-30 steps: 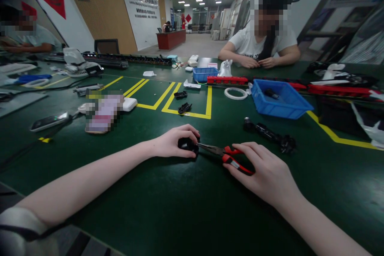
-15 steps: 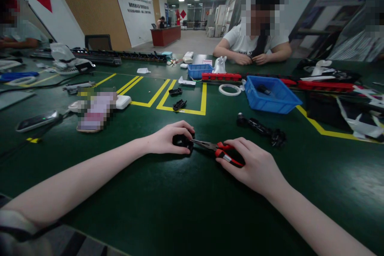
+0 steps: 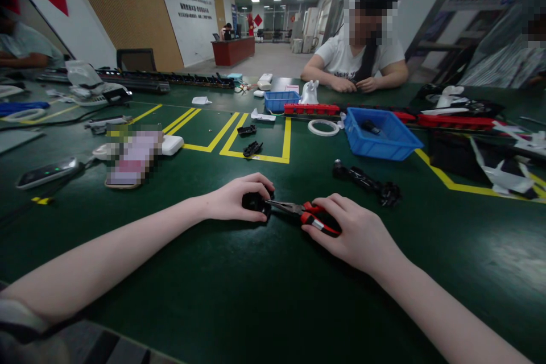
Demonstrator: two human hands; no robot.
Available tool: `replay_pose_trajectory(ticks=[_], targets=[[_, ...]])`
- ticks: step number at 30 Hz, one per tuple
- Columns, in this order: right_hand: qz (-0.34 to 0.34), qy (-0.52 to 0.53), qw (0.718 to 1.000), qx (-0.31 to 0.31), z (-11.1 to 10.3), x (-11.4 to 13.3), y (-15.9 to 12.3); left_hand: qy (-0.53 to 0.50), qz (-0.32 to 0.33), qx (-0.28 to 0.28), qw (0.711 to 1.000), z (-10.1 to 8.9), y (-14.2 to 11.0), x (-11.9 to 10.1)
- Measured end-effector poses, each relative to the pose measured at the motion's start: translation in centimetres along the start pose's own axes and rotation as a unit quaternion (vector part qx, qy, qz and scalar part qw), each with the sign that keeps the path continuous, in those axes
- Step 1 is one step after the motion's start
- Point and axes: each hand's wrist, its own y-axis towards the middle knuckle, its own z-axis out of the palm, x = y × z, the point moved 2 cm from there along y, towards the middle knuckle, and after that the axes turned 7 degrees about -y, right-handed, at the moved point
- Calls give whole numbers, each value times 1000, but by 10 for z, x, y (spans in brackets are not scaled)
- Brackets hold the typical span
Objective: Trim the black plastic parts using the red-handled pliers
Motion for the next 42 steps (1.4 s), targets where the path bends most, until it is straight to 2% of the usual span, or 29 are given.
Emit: replay_pose_trajectory(ticks=[13,29,42], targets=[[21,14,999,35,2,-3,-1,37,24,16,999,1,-2,-8],[30,-19,999,0,-2,7,1,59,7,12,998,2,-1,-10],[-56,-135,988,-45,-5,8,0,61,10,40,997,4,-3,-14]])
